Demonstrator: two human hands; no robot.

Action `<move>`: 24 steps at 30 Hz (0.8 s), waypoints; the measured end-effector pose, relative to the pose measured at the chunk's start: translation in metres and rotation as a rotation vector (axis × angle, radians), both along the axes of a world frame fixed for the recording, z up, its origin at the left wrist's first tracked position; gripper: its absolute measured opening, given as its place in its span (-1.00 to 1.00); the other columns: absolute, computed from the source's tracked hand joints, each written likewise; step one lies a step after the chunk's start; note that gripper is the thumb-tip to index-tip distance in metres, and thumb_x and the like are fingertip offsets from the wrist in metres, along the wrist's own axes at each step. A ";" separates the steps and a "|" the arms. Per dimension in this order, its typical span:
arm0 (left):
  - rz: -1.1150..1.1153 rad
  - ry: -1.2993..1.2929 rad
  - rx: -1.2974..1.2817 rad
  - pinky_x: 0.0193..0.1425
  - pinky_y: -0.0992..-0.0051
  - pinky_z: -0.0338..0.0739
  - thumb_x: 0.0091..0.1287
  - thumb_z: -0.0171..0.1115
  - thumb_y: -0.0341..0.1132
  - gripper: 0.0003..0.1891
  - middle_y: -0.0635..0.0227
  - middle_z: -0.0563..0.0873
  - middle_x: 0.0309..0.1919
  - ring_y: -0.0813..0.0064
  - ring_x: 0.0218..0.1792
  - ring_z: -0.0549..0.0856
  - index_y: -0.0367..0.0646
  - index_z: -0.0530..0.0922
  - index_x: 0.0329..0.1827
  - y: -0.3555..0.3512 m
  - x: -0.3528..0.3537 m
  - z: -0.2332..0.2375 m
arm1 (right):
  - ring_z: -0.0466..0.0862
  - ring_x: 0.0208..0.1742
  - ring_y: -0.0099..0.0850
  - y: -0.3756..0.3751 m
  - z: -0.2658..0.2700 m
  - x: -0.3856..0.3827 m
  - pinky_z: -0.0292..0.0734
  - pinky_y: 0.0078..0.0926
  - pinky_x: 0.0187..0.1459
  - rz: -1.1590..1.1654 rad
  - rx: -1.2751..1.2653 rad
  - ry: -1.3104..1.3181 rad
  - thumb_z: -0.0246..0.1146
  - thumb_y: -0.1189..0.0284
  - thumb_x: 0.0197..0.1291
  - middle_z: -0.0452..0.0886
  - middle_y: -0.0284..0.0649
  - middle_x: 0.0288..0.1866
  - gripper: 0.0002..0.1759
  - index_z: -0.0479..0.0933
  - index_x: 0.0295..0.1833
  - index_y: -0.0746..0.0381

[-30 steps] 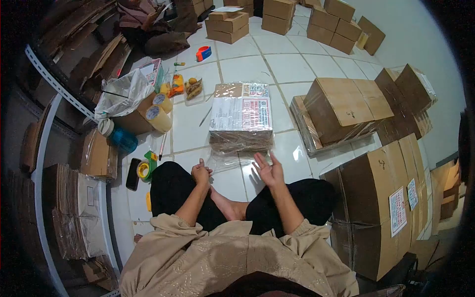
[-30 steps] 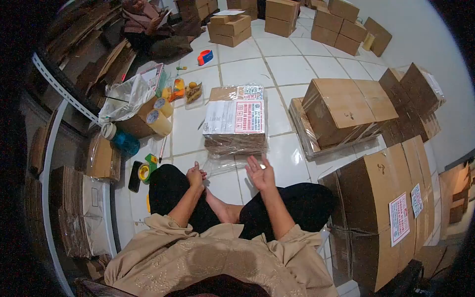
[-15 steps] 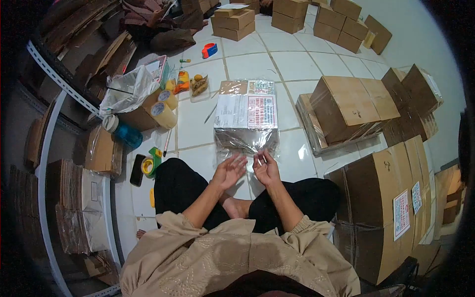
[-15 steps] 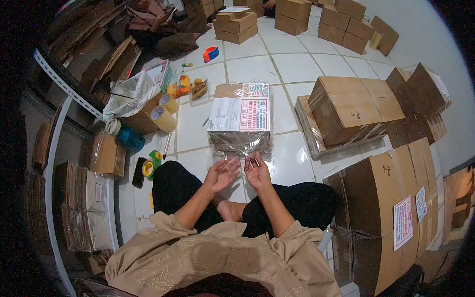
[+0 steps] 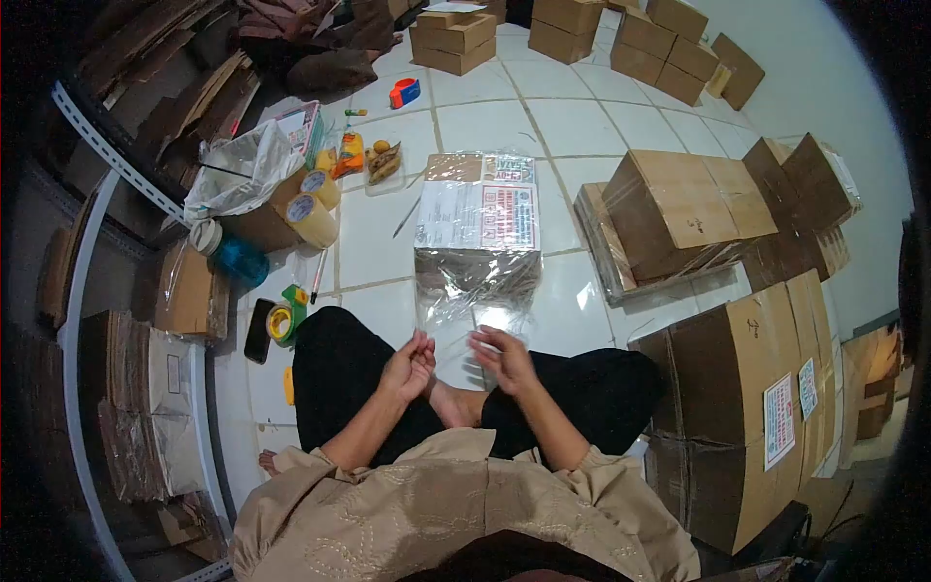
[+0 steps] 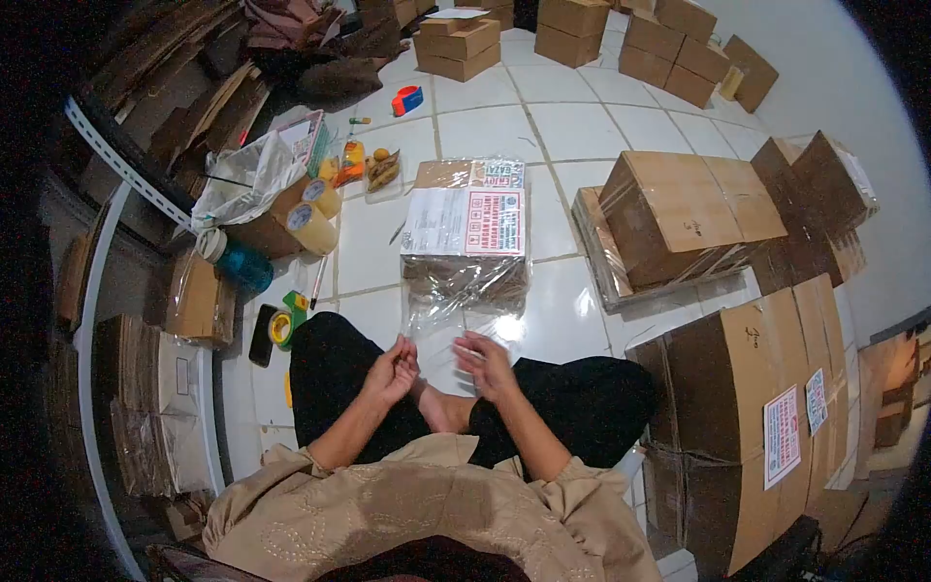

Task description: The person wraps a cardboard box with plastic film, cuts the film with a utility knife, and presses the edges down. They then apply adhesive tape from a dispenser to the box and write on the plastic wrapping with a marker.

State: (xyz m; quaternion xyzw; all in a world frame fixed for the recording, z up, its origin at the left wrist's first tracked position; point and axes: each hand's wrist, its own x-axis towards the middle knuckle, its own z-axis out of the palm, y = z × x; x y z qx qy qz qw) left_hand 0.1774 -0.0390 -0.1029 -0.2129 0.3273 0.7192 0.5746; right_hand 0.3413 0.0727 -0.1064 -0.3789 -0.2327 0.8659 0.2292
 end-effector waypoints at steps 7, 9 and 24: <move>-0.145 0.079 0.048 -0.42 0.59 0.47 0.19 0.19 -0.40 -0.91 0.34 0.56 -0.54 0.48 -0.50 0.56 -0.16 0.46 -0.30 -0.032 0.022 -0.011 | 0.56 -0.07 -0.34 0.036 -0.004 -0.023 0.51 -0.50 -0.10 -0.143 -0.170 0.407 0.18 0.46 0.11 0.55 -0.16 -0.13 -0.72 0.43 -0.04 0.27; -0.155 0.105 0.030 -0.40 0.58 0.46 0.23 0.12 -0.38 -0.87 0.34 0.57 -0.48 0.50 -0.45 0.57 -0.21 0.48 -0.21 -0.026 0.022 -0.027 | 0.57 -0.19 -0.39 0.023 0.000 -0.014 0.54 -0.60 -0.23 -0.214 -0.171 0.364 0.16 0.50 0.13 0.55 -0.20 -0.22 -0.79 0.43 -0.09 0.26; 0.134 0.089 0.135 -0.24 0.57 0.47 0.12 0.24 0.01 -0.70 0.46 0.60 -0.35 0.52 -0.25 0.60 0.01 0.47 -0.30 0.120 0.000 -0.060 | 0.47 -0.43 -0.44 -0.018 -0.068 -0.031 0.38 -0.55 -0.58 -0.143 -0.099 -0.201 0.07 0.47 0.09 0.45 -0.26 -0.33 -0.73 0.40 -0.04 0.21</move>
